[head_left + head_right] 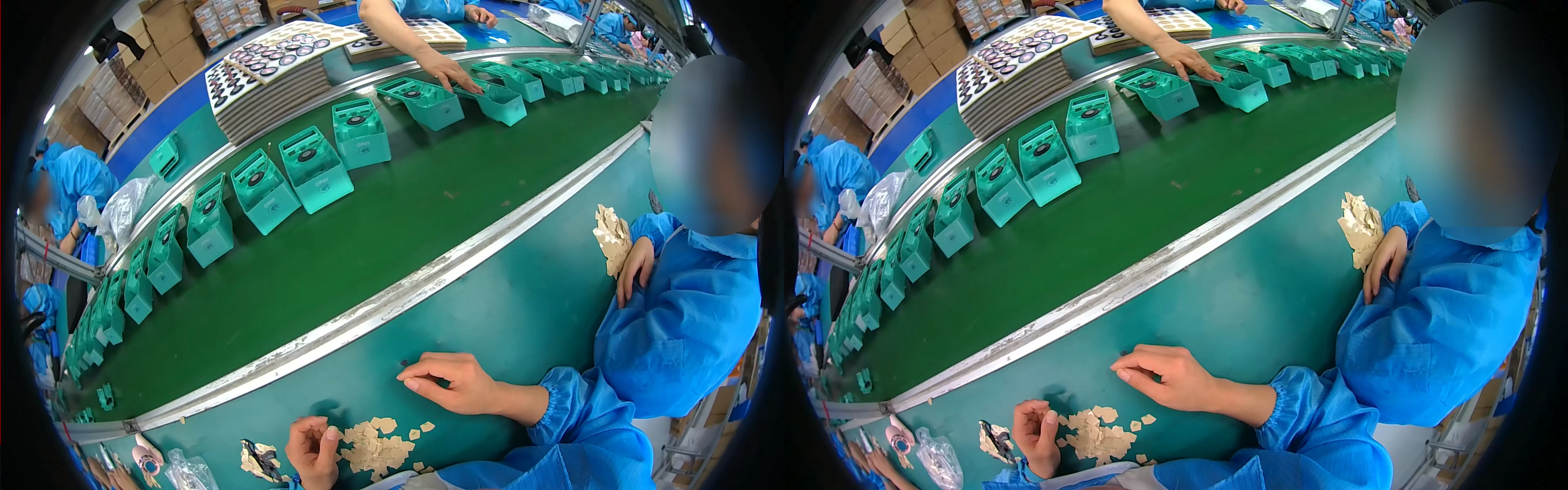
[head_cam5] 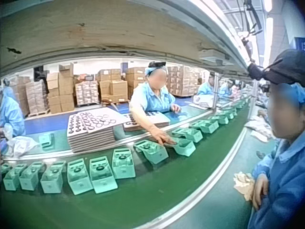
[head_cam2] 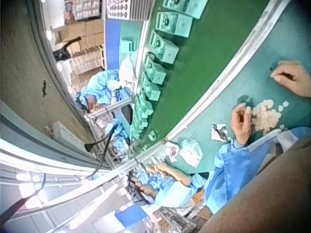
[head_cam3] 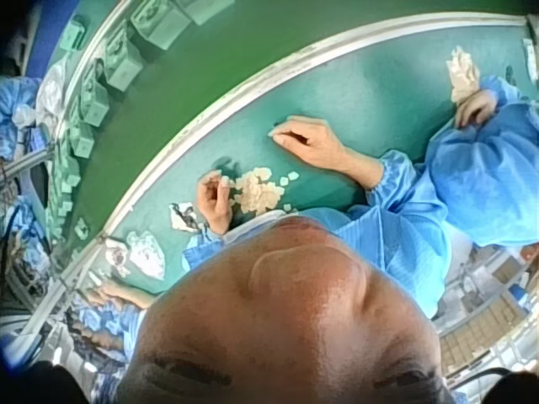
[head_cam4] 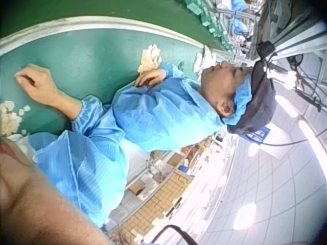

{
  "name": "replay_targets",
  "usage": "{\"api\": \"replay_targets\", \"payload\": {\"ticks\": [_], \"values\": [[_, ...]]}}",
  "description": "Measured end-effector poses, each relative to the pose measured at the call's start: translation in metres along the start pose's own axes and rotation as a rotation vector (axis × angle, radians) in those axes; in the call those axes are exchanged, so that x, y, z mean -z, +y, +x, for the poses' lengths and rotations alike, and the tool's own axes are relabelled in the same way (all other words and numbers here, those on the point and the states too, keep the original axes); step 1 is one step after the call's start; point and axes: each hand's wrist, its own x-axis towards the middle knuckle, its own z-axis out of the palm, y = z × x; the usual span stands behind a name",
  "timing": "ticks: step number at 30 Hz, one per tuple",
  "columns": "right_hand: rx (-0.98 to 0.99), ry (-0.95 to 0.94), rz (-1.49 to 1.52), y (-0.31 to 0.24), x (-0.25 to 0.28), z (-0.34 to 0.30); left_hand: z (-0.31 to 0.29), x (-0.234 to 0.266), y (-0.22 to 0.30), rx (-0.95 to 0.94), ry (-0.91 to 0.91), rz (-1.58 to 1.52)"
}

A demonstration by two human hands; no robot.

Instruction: The recorder is assembling small electronic components on a factory assembly line.

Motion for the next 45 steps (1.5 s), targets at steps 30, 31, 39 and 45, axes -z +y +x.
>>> {"api": "replay_targets", "payload": {"ticks": [30,31,39,45], "values": [[-0.014,-0.014,-0.040,0.003,0.002,0.000,0.002,0.000,-0.010,-0.032,-0.029,-0.029],[-0.015,-0.016,-0.044,0.003,0.002,0.000,0.002,0.000,-0.011,-0.032,-0.031,-0.030],[-0.007,-0.011,-0.042,0.004,0.001,-0.001,0.003,-0.001,-0.010,-0.030,-0.024,-0.017],[-0.007,-0.014,-0.047,0.003,0.002,0.000,0.003,-0.001,-0.011,-0.045,-0.022,0.003]]}}
